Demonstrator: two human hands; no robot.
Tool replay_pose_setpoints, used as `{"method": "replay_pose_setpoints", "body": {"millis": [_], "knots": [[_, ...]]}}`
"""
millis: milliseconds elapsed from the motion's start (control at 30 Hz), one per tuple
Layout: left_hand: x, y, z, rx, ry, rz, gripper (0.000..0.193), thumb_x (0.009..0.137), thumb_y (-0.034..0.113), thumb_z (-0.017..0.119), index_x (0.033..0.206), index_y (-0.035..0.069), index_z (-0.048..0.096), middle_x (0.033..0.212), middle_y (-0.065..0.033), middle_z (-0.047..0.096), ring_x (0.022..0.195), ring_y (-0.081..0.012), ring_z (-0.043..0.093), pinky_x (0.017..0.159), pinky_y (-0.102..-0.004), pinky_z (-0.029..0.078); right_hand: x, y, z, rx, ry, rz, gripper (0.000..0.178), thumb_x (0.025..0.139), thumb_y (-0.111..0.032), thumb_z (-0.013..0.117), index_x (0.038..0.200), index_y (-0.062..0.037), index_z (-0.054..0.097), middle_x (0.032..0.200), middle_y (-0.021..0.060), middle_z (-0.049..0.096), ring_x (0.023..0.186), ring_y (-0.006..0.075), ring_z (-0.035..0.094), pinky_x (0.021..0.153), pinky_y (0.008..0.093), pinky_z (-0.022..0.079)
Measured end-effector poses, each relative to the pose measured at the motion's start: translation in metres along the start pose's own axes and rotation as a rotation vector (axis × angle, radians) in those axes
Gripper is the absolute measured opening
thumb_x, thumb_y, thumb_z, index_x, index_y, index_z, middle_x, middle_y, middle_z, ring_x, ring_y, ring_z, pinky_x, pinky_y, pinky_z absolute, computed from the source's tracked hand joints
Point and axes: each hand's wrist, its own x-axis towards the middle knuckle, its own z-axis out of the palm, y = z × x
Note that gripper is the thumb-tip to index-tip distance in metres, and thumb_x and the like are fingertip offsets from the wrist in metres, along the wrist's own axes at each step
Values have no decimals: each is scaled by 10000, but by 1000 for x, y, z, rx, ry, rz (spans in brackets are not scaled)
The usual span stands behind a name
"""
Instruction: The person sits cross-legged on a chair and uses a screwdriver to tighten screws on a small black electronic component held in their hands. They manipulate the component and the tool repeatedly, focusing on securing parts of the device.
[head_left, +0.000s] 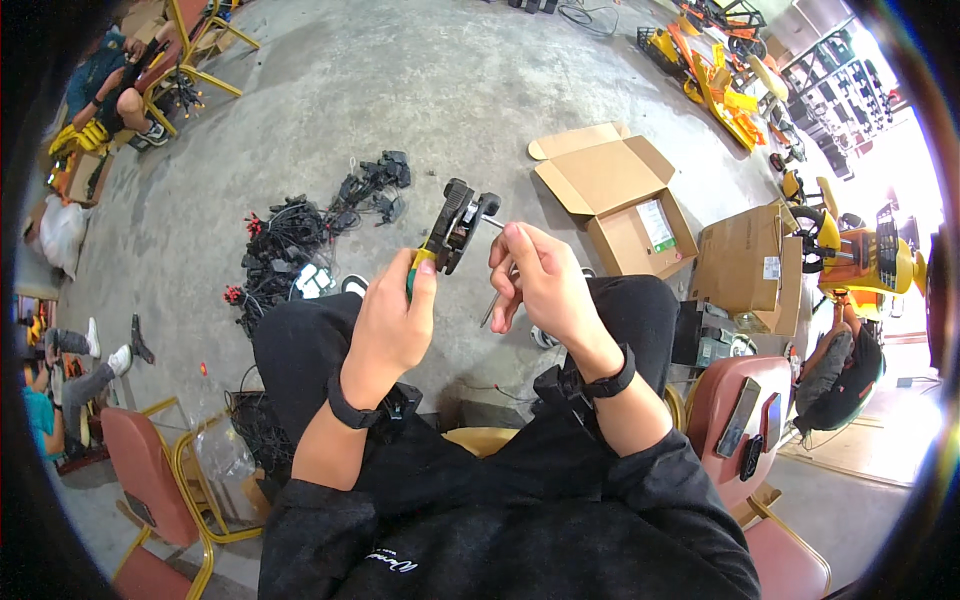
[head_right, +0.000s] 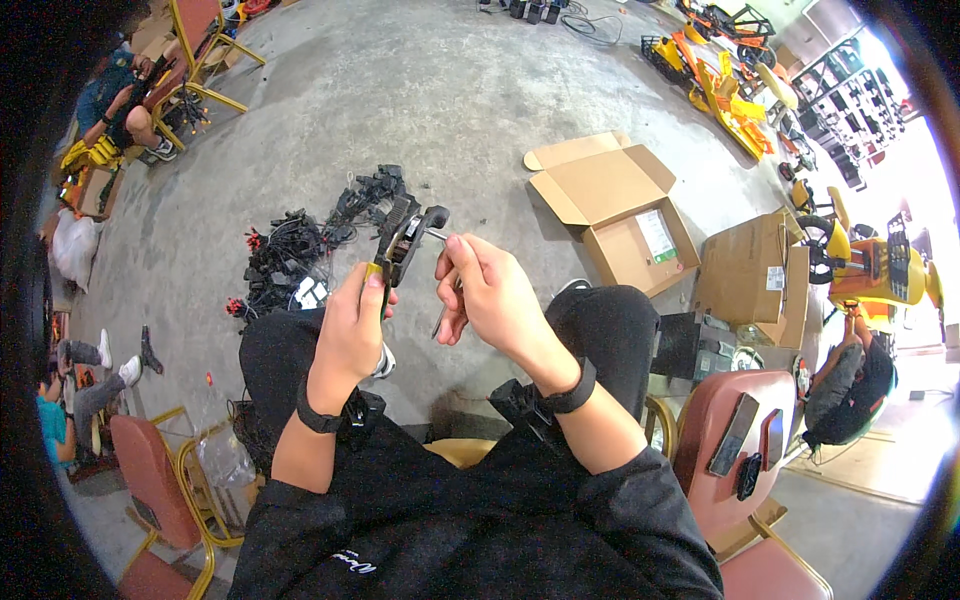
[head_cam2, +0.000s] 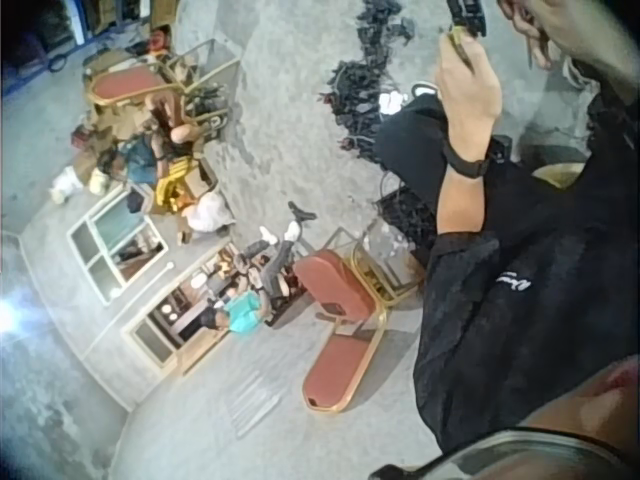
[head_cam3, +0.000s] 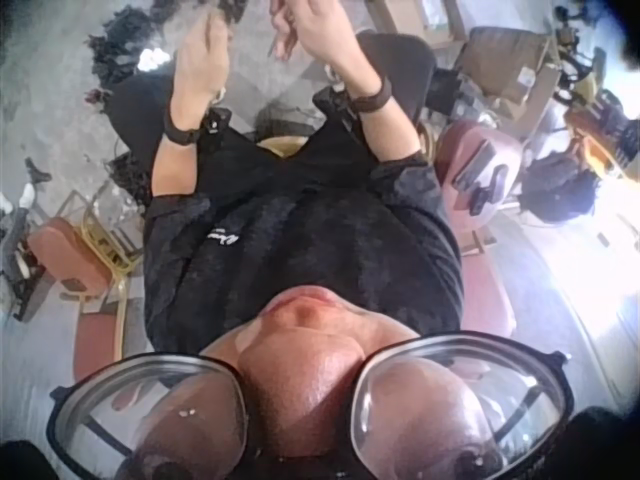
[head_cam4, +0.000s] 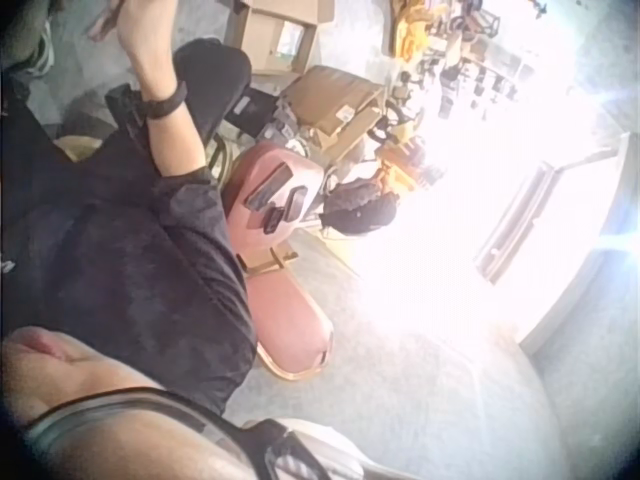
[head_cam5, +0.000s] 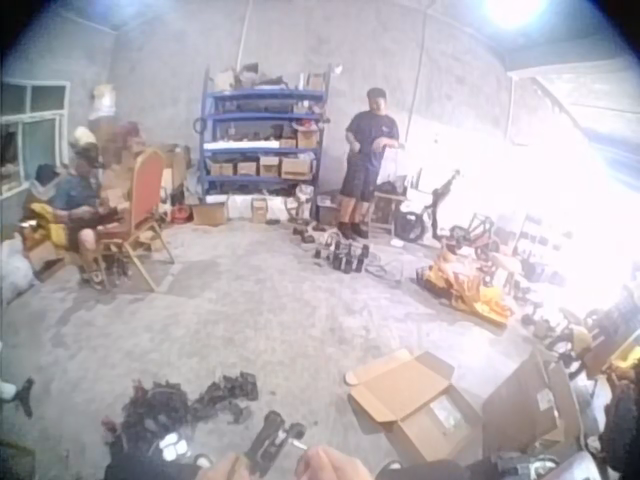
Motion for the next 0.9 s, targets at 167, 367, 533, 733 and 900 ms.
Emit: {"method": "replay_pose_setpoints", "body": {"millis": [167, 367, 533, 733, 900], "knots": [[0, 2, -1, -59, -50, -71, 434, 1035, 359, 359, 969, -9, 580, 747, -75, 594, 657, -139, 570, 620, -290, 457, -1, 2, 4, -139, 85, -63, 386, 1071, -288, 356, 894, 16, 516, 600, 30, 482, 530, 174, 644, 481, 263, 518], [0, 6, 0, -201, -90, -216, 479, 1037, 389, 337, 988, -14, 591, 748, -60, 594, 640, -128, 573, 621, -277, 466, 9, 21, 0, -423, 181, -299, 255, 1042, -188, 444, 949, 21, 557, 698, 140, 586, 606, 202, 662, 577, 329, 520], [0, 10, -4, -193, -91, -193, 493, 1036, 405, 333, 991, -15, 587, 742, -56, 590, 640, -128, 572, 620, -279, 468, 8, 17, -1, -658, 269, -435, 156, 1002, -134, 507, 962, 0, 575, 780, 171, 590, 707, 278, 657, 635, 369, 504], [-1, 10, -4, -176, -97, -202, 506, 1033, 425, 327, 987, -9, 584, 735, -55, 585, 636, -124, 566, 618, -276, 465, 6, 17, 1, -911, 381, -629, 87, 963, -101, 562, 967, -15, 576, 933, 186, 530, 806, 331, 636, 684, 403, 505], [-1, 7, -3, -255, -117, -215, 514, 1029, 443, 325, 977, -1, 579, 729, -47, 575, 630, -120, 560, 612, -272, 462, 7, 20, 4, -940, 447, -678, 87, 939, -95, 603, 957, -15, 572, 1014, 195, 491, 822, 347, 633, 698, 428, 508]]}}
